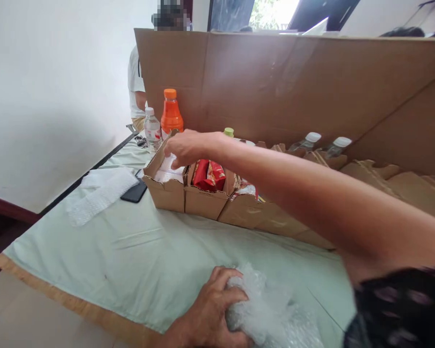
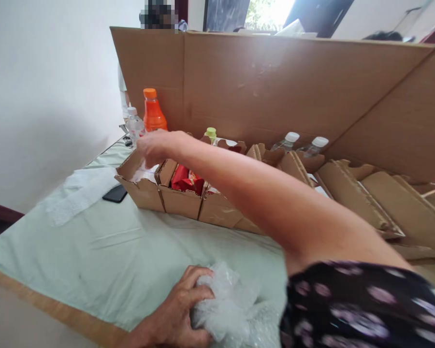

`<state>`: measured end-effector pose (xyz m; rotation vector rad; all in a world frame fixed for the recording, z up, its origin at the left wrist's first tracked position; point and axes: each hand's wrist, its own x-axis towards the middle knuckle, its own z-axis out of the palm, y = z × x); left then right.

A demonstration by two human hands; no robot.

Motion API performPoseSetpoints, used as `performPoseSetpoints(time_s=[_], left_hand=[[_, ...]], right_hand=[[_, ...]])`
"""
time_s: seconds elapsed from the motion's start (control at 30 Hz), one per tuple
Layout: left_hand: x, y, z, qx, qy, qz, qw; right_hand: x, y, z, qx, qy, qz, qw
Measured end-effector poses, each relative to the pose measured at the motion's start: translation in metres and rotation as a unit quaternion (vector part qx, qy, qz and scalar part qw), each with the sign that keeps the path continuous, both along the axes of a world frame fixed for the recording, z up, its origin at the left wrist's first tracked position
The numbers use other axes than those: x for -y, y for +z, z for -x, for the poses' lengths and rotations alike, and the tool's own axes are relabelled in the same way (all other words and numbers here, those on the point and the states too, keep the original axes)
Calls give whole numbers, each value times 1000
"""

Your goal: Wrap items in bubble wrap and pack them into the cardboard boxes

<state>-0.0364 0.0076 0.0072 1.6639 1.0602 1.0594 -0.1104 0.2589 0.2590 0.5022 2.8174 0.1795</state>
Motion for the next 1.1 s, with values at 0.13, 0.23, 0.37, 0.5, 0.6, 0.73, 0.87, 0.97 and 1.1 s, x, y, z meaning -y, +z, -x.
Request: performPoseSetpoints(time_s=[0.13, 0.23, 0.37, 0.5, 0.6, 0.73, 0.87, 0.97, 1.1], left_hand=[[-1, -14, -2, 2, -1, -6, 1000], [-1, -22, -5, -4, -8, 5, 1000], [0, -19, -7, 4, 9, 15, 1000], [-3, -6, -3, 18, 33, 29, 999], [-6, 10, 8, 69, 49, 52, 995], [12, 36, 43, 228, 125, 84, 962], [56, 53, 108, 318, 241, 112, 910], [84, 58, 167, 348, 328, 91, 873], [94, 65, 233, 397, 454, 2, 798]], right_hand=[[-11, -34, 44, 102, -63, 28, 992], [-20, -51, 45, 36, -82, 17, 996], [-21, -49, 33, -78, -108, -3, 991], [-7, -7, 5, -229, -164, -13, 960], [15, 31, -41, -384, -178, -8, 906], [58, 40, -135, -617, -179, 74, 762], [99, -7, -228, -624, -315, 46, 714], [120, -73, -273, -637, -412, 87, 646], [144, -172, -296, -669, -478, 171, 543]])
